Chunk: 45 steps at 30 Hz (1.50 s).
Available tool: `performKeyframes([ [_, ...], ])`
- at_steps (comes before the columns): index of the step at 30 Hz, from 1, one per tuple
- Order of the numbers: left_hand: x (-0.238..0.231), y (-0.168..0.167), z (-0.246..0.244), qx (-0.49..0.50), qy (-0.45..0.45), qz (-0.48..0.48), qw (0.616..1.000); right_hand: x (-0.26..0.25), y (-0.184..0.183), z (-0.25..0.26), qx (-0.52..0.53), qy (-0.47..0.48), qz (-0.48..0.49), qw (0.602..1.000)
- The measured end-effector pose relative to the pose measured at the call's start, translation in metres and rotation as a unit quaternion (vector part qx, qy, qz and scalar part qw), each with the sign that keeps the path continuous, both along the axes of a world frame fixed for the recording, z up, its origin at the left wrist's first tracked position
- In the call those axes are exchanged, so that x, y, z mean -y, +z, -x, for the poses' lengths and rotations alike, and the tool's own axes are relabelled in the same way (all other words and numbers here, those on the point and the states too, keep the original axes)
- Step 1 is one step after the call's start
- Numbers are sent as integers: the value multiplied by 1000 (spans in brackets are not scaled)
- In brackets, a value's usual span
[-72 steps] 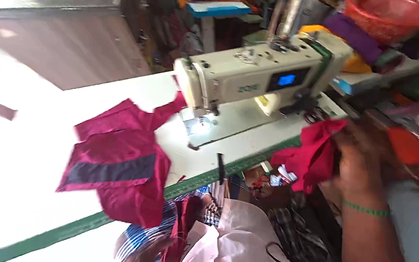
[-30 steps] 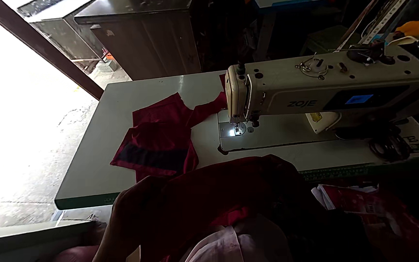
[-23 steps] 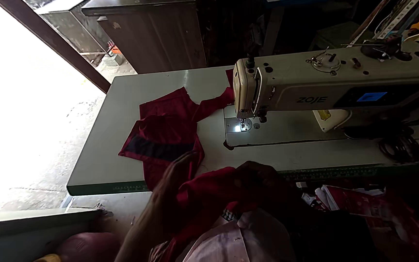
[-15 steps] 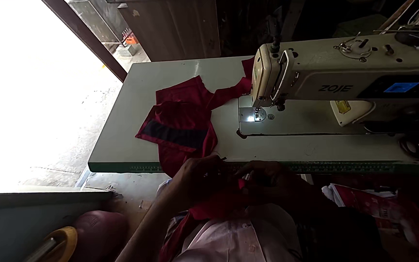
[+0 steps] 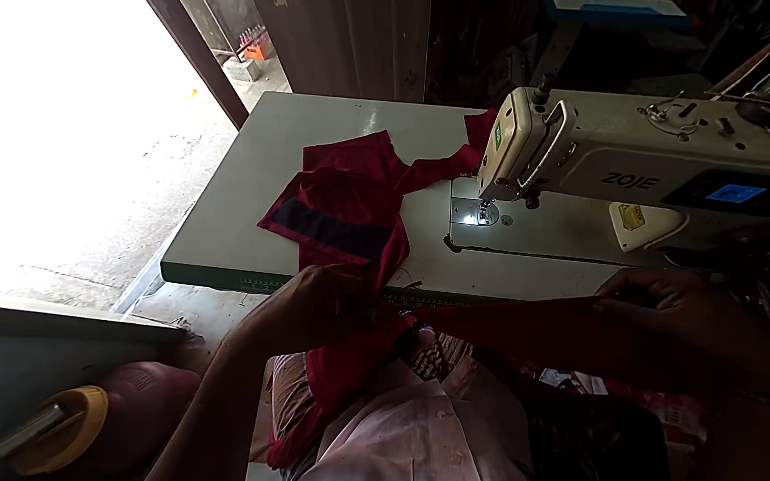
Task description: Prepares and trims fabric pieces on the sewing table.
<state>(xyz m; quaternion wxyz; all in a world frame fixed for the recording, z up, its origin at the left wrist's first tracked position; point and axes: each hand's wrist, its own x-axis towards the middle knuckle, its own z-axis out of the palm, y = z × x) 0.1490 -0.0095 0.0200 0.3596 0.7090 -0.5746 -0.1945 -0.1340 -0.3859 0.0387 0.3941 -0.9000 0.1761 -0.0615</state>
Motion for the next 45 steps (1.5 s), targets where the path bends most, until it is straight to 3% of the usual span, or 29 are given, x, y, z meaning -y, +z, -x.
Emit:
performKeyframes([
  [4, 15, -6, -19, -102, -118, 56, 986, 29, 20, 2, -23, -67, 85, 994],
  [7, 33, -9, -29, -166, -129, 8, 978, 56, 20, -9, -117, -119, 194, 967],
  [10, 60, -16, -48, -48, -62, -113, 990, 75, 2, -28, -239, -158, 314, 905],
  [14, 101, -42, -61, 163, 40, -185, 968, 53, -38, -59, -147, -234, 405, 871],
  [18, 117, -57, -22, 275, 121, -142, 943, -4, -88, -66, -98, -204, 332, 916],
  [21, 120, -72, 31, 222, 117, -124, 960, -29, -128, -62, -102, -158, 250, 950],
  [23, 121, -88, 50, 194, 110, -165, 961, -16, -144, -60, -114, -132, 263, 949],
  [26, 121, -118, 42, 245, 84, -159, 953, 25, -148, -60, -117, -103, 273, 949],
  [32, 132, -122, 27, 249, 77, -166, 951, 45, -148, -66, -84, -96, 301, 945],
  [34, 133, -126, 30, 262, 91, -145, 950, 36, -143, -50, 48, -138, 302, 942],
  [36, 132, -127, 32, 270, 100, -144, 947, 26, -132, -22, 175, -214, 340, 899],
  [38, 128, -127, 33, 273, 105, -145, 945, 32, -124, 13, 221, -297, 361, 856],
  [40, 126, -130, 32, 282, 110, -108, 947, 63, -129, 53, 207, -370, 354, 834],
  [45, 125, -139, 29, 307, 111, -59, 943, 131, -126, 126, 33, -524, 260, 810],
])
